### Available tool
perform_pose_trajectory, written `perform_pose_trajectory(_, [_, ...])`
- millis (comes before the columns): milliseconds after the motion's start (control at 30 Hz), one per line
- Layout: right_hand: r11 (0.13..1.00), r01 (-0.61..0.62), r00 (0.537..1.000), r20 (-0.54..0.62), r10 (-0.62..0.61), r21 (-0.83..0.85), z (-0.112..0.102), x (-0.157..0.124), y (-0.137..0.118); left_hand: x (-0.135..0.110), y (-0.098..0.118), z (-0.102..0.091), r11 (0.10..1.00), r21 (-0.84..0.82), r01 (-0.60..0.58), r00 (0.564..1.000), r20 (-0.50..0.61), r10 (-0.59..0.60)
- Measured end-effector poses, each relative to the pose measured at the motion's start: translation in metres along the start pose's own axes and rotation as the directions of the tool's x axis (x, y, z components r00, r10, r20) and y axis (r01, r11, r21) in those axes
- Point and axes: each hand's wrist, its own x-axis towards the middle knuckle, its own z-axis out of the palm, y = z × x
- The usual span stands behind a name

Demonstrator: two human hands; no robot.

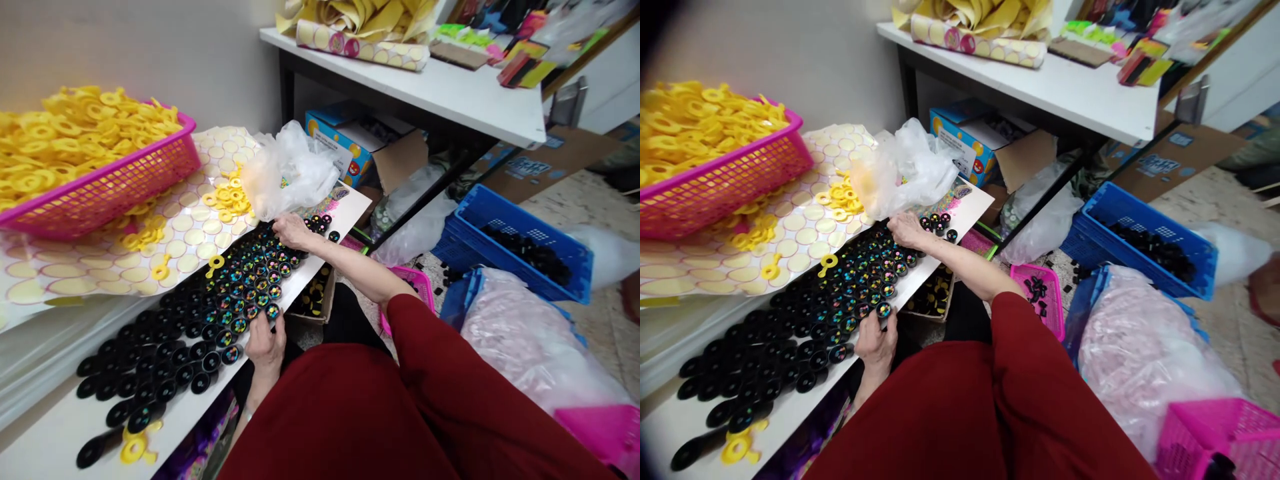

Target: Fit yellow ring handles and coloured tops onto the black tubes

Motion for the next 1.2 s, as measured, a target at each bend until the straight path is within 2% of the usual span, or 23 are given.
perform_pose_trajectory(100, [0.996, 0.014, 0.999, -0.031, -0.011, 0.089, -0.003, -0.005, 0.007, 0.001, 0.002, -0.001, 1.0, 0.025, -0.004, 1.0, 0.009, 0.003])
perform_pose_trajectory(233, [0.939, 0.1, 0.973, -0.23, -0.023, 0.328, -0.007, -0.016, 0.036, 0.003, 0.005, -0.005, 0.999, 0.049, 0.001, 0.999, 0.036, -0.002])
perform_pose_trajectory(300, [0.88, 0.095, 0.932, -0.353, 0.086, 0.466, -0.008, -0.023, 0.062, 0.003, 0.005, -0.005, 0.999, 0.044, 0.002, 0.999, 0.034, -0.004])
perform_pose_trajectory(367, [0.822, 0.001, 0.863, -0.415, 0.287, 0.57, -0.007, -0.031, 0.093, 0.002, 0.004, -0.004, 0.999, 0.033, 0.003, 1.0, 0.022, -0.004])
perform_pose_trajectory(433, [0.775, -0.167, 0.772, -0.408, 0.487, 0.609, -0.002, -0.038, 0.122, 0.002, 0.002, -0.003, 1.0, 0.02, 0.009, 1.0, 0.022, -0.01])
perform_pose_trajectory(467, [0.756, -0.243, 0.74, -0.388, 0.549, 0.608, 0.002, -0.042, 0.135, 0.001, 0.001, -0.003, 1.0, 0.019, 0.012, 0.999, 0.029, -0.012])
perform_pose_trajectory(500, [0.745, -0.299, 0.726, -0.364, 0.583, 0.597, 0.006, -0.045, 0.145, 0.0, 0.001, -0.003, 1.0, 0.022, 0.01, 0.999, 0.04, -0.011])
perform_pose_trajectory(567, [0.746, -0.346, 0.754, -0.304, 0.582, 0.569, 0.015, -0.05, 0.156, 0.0, 0.0, -0.004, 0.999, 0.035, -0.001, 0.998, 0.058, -0.001])
perform_pose_trajectory(667, [0.768, -0.356, 0.793, -0.262, 0.55, 0.532, 0.028, -0.052, 0.158, 0.0, 0.0, -0.005, 0.999, 0.047, -0.019, 0.998, 0.067, 0.016])
perform_pose_trajectory(933, [0.832, -0.429, 0.812, -0.253, 0.525, 0.35, 0.033, -0.05, 0.151, 0.004, 0.003, -0.003, 0.998, 0.056, -0.033, 0.999, -0.007, 0.033])
perform_pose_trajectory(1067, [0.82, -0.461, 0.788, -0.268, 0.554, 0.34, 0.025, -0.053, 0.144, 0.003, 0.005, -0.006, 0.999, 0.042, -0.013, 1.0, 0.023, 0.013])
perform_pose_trajectory(1133, [0.834, -0.403, 0.775, -0.345, 0.53, 0.377, 0.019, -0.052, 0.133, 0.002, 0.006, -0.006, 1.0, 0.03, -0.008, 0.999, 0.033, 0.007])
perform_pose_trajectory(1200, [0.879, -0.251, 0.813, -0.404, 0.419, 0.406, 0.012, -0.046, 0.116, 0.001, 0.005, -0.006, 1.0, 0.017, 0.005, 0.999, 0.048, -0.006])
